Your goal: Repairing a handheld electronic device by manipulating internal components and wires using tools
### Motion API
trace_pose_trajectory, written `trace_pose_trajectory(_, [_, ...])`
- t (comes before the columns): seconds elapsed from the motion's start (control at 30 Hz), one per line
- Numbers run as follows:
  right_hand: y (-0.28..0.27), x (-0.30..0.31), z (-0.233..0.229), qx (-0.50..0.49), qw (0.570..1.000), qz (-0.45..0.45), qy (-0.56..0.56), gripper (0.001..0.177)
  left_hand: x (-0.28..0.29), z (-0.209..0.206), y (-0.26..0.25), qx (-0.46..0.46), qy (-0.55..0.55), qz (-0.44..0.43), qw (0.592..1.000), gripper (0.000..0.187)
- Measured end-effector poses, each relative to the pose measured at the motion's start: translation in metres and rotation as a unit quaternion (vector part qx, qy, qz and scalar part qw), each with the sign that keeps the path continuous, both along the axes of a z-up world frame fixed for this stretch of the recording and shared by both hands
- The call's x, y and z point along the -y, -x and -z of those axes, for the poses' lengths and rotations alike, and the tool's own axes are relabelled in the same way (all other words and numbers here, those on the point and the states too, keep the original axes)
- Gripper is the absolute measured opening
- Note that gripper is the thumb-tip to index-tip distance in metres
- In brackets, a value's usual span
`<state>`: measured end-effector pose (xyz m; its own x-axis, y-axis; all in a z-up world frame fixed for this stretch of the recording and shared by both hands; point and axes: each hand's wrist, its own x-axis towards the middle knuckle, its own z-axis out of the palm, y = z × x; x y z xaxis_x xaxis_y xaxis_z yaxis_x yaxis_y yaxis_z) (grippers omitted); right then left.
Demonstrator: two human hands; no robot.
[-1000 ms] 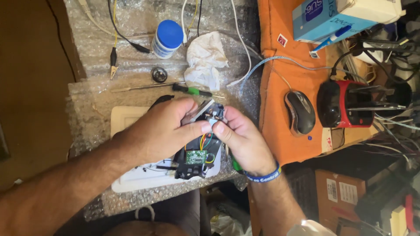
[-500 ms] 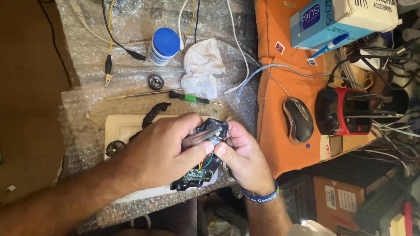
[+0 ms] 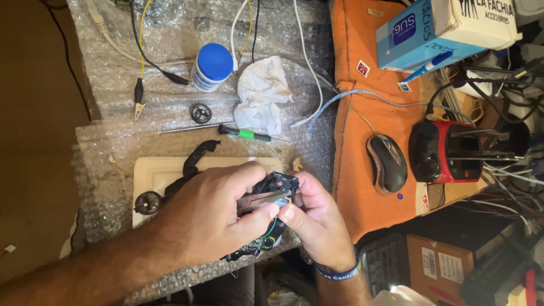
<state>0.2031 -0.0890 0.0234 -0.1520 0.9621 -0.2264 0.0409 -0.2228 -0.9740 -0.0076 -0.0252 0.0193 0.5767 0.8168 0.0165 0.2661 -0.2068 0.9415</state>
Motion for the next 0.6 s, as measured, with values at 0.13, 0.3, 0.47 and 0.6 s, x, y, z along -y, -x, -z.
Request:
trace_pose_trajectory(0.13, [-0.002, 0.000, 0.001, 0.012, 1.000, -0.009, -0.004, 0.035, 0.001, 0.004, -0.001, 0.019, -0.017, -0.006, 1.000, 0.025])
trace_pose_trajectory(0.3, [-0.005, 0.000, 0.003, 0.011, 1.000, -0.010, 0.004, 0.038, 0.002, 0.004, 0.000, 0.027, -0.007, 0.000, 1.000, 0.024])
trace_pose_trajectory(0.47, [-0.008, 0.007, 0.001, 0.072, 0.997, -0.019, -0.012, 0.043, 0.006, 0.001, 0.004, 0.001, 0.014, 0.005, 1.000, 0.029])
trace_pose_trajectory(0.6, [-0.003, 0.014, -0.007, 0.092, 0.996, -0.002, 0.001, 0.048, 0.005, 0.003, 0.009, 0.054, 0.014, 0.032, 0.998, 0.025])
